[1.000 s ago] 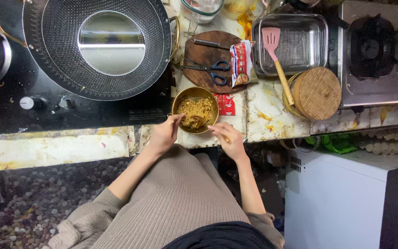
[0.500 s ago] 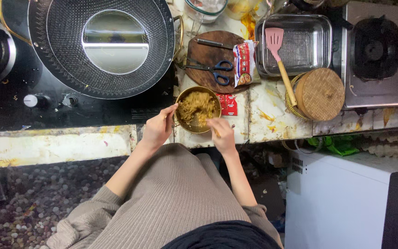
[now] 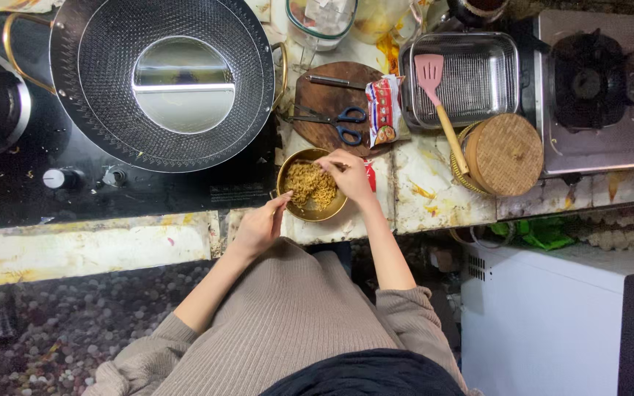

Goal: The person mixes a crumbly food mixture in a small bowl using a fork. They briefly move a strainer to the sink, then return to continue mixing the contents of the bowl.

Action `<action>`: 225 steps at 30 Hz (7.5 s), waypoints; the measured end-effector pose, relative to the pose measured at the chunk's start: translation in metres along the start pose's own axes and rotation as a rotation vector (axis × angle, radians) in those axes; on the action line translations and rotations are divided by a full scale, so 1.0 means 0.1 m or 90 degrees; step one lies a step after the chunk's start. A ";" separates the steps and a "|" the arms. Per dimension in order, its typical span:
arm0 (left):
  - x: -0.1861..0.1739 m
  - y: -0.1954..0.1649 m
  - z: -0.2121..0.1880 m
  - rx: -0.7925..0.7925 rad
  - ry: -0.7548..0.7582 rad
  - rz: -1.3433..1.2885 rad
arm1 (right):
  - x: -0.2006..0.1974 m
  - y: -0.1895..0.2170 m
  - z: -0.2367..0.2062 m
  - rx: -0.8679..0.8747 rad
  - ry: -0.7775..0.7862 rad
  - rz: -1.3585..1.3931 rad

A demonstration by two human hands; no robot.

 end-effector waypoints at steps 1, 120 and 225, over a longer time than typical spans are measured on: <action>-0.03 0.00 0.00 -0.005 -0.012 -0.004 | 0.02 -0.02 0.00 0.000 0.039 -0.021; -0.03 0.21 0.14 -0.105 -0.032 -0.146 | 0.41 -0.27 -1.39 0.252 -0.310 0.470; -0.21 -0.38 0.39 0.086 -0.032 -0.049 | 0.24 0.17 -1.44 0.083 -0.312 0.232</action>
Point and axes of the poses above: each hand's wrist, its own z-axis towards the middle knuckle, its own x-axis out of the palm, y = z × x, the point moved 6 cm from there along z, towards the middle knuckle, and after that the axes turned 4 degrees about -z, right-handed, at the moved point
